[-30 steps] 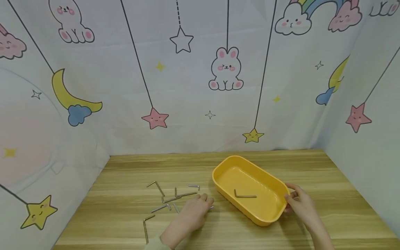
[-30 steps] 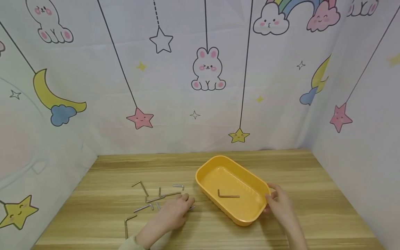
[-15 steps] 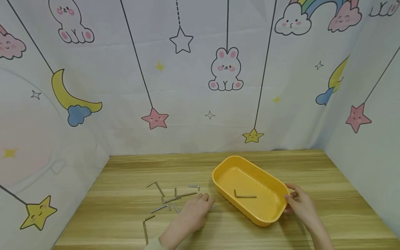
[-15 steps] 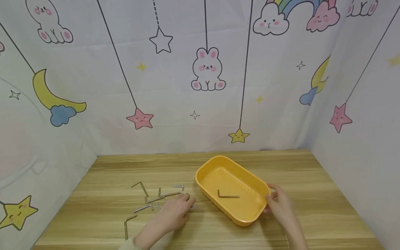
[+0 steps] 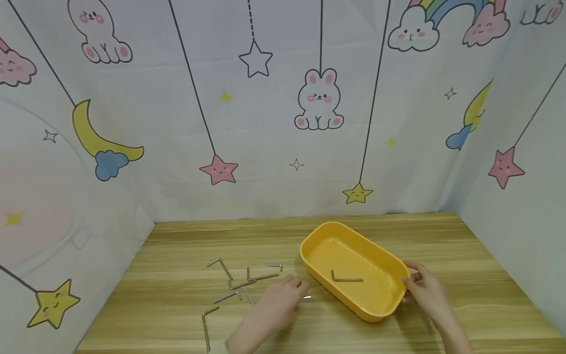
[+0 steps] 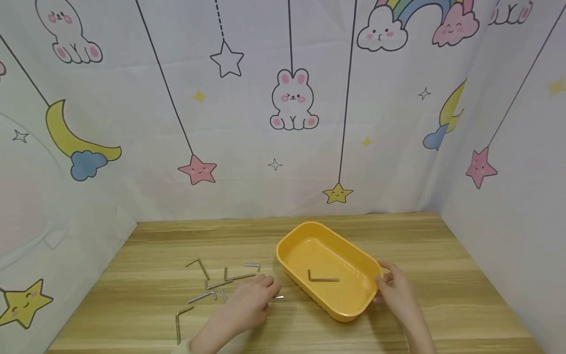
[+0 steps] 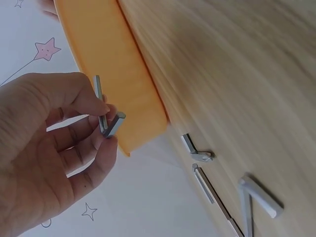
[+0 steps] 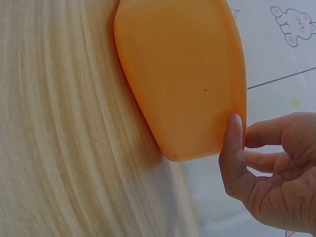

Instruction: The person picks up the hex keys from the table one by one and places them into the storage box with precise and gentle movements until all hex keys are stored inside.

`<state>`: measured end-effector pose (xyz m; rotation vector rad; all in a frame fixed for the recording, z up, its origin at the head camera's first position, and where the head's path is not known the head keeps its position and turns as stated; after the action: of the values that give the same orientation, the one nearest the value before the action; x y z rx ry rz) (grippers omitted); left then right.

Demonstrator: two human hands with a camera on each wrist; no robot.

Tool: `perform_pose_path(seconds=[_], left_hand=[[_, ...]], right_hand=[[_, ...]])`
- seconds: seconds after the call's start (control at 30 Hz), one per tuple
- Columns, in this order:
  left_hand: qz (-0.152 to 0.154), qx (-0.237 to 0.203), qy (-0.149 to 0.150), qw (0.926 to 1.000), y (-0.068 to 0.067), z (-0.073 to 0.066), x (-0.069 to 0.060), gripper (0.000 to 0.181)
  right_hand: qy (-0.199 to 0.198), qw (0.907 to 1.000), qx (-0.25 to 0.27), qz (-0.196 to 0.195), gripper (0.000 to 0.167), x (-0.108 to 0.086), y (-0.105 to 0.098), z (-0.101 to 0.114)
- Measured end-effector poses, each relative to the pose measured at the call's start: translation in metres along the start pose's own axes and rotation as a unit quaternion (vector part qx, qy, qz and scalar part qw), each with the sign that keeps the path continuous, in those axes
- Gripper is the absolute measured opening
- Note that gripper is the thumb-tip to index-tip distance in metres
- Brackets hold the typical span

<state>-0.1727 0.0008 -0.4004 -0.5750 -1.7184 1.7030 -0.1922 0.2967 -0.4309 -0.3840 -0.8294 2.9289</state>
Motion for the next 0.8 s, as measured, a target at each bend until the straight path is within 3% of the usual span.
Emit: perform_pose_path(seconds=[0.4,0.8], left_hand=[[-0.022,0.006,0.017,0.9996,-0.011,-0.008,0.002,0.032],[-0.080,0.013,0.053,0.9953,-0.025,-0.018,0.006,0.034]], right_hand=[[0.000,1.0000,-0.001,0.000,0.050,0.000,0.000,-0.001],[-0.005,1.0000,0.005,0.001,0.050,0.000,0.000,-0.001]])
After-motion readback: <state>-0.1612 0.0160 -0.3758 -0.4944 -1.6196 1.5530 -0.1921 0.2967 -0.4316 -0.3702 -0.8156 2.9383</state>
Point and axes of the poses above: each hand's wrist, its own x-axis towards the middle knuckle, its own y-axis out of the palm, z = x × y, the point moved 7 cm from there along x, towards the middle knuckle, and after that the axes turned 5 degrees about y, right-handed, at the moved point
